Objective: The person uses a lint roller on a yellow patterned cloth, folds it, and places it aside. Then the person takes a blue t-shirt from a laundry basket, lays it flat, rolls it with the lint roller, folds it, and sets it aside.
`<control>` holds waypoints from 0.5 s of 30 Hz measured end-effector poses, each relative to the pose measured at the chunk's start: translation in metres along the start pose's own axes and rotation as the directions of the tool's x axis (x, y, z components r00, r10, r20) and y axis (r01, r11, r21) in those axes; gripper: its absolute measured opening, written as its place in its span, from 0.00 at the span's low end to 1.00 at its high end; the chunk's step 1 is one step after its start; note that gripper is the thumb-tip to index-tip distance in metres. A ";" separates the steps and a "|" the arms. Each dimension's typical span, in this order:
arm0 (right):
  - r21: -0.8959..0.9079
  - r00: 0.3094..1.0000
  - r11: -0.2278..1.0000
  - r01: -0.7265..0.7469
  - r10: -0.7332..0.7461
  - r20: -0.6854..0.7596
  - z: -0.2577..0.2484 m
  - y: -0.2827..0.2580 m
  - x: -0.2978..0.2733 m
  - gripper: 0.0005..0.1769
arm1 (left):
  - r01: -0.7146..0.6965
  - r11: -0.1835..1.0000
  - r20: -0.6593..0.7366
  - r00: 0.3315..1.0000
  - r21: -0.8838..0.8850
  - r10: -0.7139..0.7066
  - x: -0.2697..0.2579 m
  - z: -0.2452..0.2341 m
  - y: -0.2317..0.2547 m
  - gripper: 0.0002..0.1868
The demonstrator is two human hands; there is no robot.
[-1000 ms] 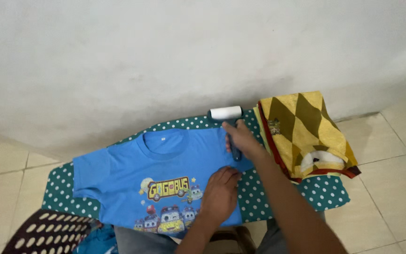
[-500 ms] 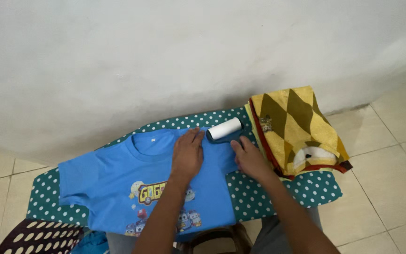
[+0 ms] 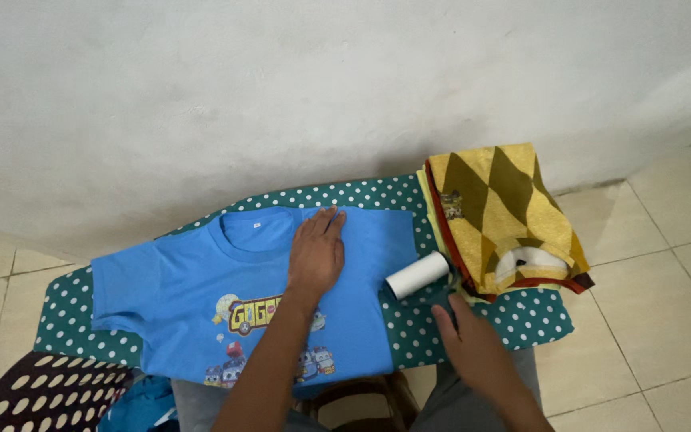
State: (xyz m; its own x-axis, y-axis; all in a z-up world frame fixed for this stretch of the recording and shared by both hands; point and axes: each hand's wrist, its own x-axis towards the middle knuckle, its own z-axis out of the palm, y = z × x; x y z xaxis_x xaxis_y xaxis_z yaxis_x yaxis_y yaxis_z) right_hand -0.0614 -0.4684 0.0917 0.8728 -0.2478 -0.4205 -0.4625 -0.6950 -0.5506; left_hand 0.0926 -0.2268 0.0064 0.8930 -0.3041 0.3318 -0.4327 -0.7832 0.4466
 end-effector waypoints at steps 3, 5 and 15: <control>0.072 0.990 0.991 0.116 -0.110 -0.082 -0.010 -0.005 -0.013 0.23 | 0.014 0.999 0.030 0.999 0.033 -0.015 0.000 0.001 0.002 0.25; 0.111 0.999 0.993 0.044 -0.041 -0.031 -0.020 -0.010 -0.023 0.23 | 0.027 0.999 0.056 0.998 0.045 -0.029 -0.004 0.001 0.002 0.26; 0.654 0.947 0.694 -0.301 0.297 0.121 -0.060 -0.029 -0.050 0.22 | -0.038 0.999 0.187 0.982 0.014 0.035 -0.047 0.002 0.064 0.31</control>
State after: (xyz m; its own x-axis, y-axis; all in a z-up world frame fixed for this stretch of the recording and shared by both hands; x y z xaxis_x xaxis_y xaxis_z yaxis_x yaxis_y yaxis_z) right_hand -0.0818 -0.4764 0.1720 0.6705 -0.3589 -0.6493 -0.6858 0.0340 -0.7270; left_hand 0.0230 -0.2637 0.0172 0.8847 -0.4277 0.1857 -0.4649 -0.7786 0.4215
